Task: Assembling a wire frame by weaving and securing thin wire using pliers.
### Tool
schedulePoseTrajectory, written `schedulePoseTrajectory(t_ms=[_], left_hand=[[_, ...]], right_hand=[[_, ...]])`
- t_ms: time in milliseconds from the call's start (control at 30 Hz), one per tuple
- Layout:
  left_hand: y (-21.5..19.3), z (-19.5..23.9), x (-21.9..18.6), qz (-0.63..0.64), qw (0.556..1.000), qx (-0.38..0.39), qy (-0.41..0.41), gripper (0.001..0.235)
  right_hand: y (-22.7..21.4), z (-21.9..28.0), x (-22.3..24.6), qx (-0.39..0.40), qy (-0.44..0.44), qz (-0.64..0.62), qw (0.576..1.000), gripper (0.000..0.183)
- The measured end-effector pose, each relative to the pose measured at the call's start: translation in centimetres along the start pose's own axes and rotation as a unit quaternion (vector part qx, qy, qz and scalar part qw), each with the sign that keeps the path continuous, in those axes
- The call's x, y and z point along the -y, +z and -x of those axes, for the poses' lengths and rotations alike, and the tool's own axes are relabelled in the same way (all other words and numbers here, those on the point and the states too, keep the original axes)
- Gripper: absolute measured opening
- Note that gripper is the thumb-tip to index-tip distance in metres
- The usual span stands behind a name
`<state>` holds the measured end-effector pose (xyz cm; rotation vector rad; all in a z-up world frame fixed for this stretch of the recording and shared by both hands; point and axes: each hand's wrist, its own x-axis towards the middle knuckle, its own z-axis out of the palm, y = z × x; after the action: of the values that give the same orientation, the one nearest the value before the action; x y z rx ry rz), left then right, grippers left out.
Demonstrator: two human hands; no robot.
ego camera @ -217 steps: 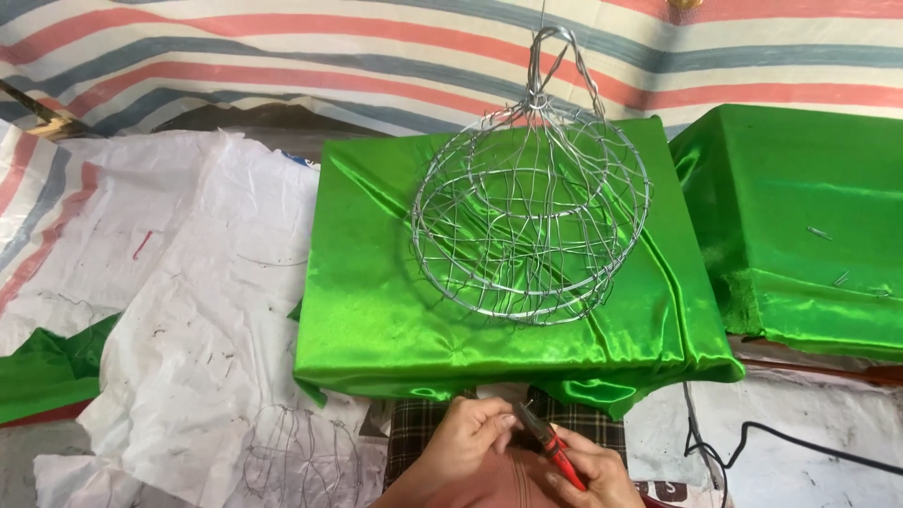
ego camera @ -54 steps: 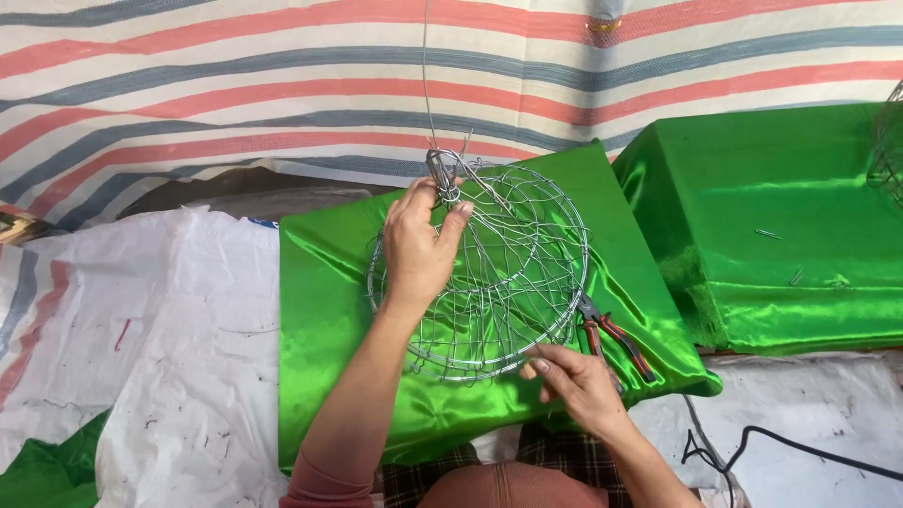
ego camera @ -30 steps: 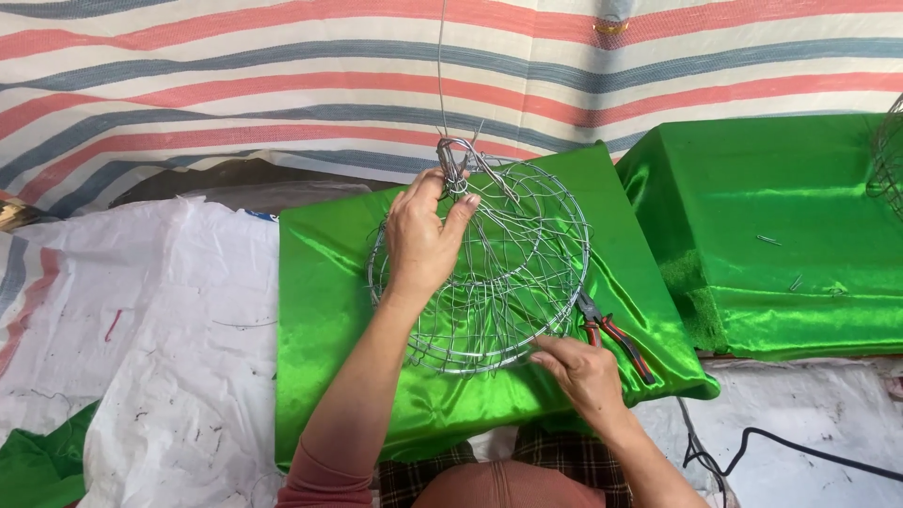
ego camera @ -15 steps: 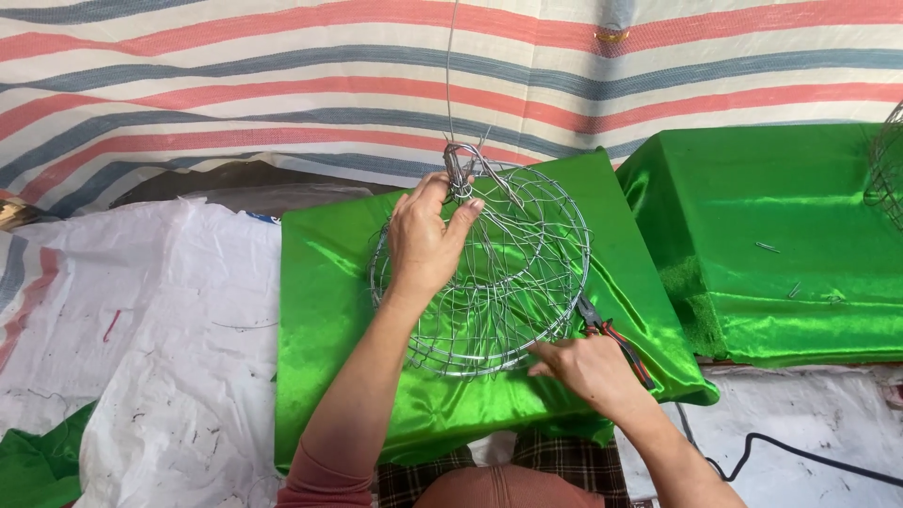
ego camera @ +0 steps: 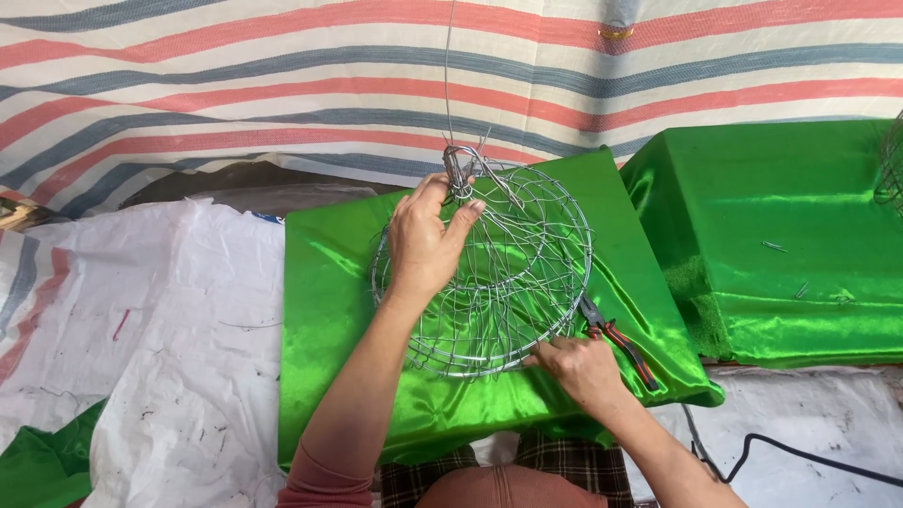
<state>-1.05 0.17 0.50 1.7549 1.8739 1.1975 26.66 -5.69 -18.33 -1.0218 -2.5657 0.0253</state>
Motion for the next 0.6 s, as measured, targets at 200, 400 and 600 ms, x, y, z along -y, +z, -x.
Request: schedulePoseTrajectory(t_ms=[200, 400, 600], left_hand=[[-0.1, 0.0, -0.1, 0.011, 1.0, 0.007, 0.0, 0.034], [-0.2, 0.4, -0.8, 0.045, 0.999, -0.001, 0.006, 0.032], [-0.7, 0.5, -1.3, 0.04, 0.999, -0.019, -0.003, 0.037]], right_hand=[[0.7, 0.1, -0.2, -0.027, -0.012, -0.003, 1.0, 0.024], [0.3, 0.0, 0.2, -0.028, -0.002, -0.014, 0.999, 0.022], [-0.6, 0.1, 1.2, -0.031, 0.011, -0.076, 0.997, 0.019]])
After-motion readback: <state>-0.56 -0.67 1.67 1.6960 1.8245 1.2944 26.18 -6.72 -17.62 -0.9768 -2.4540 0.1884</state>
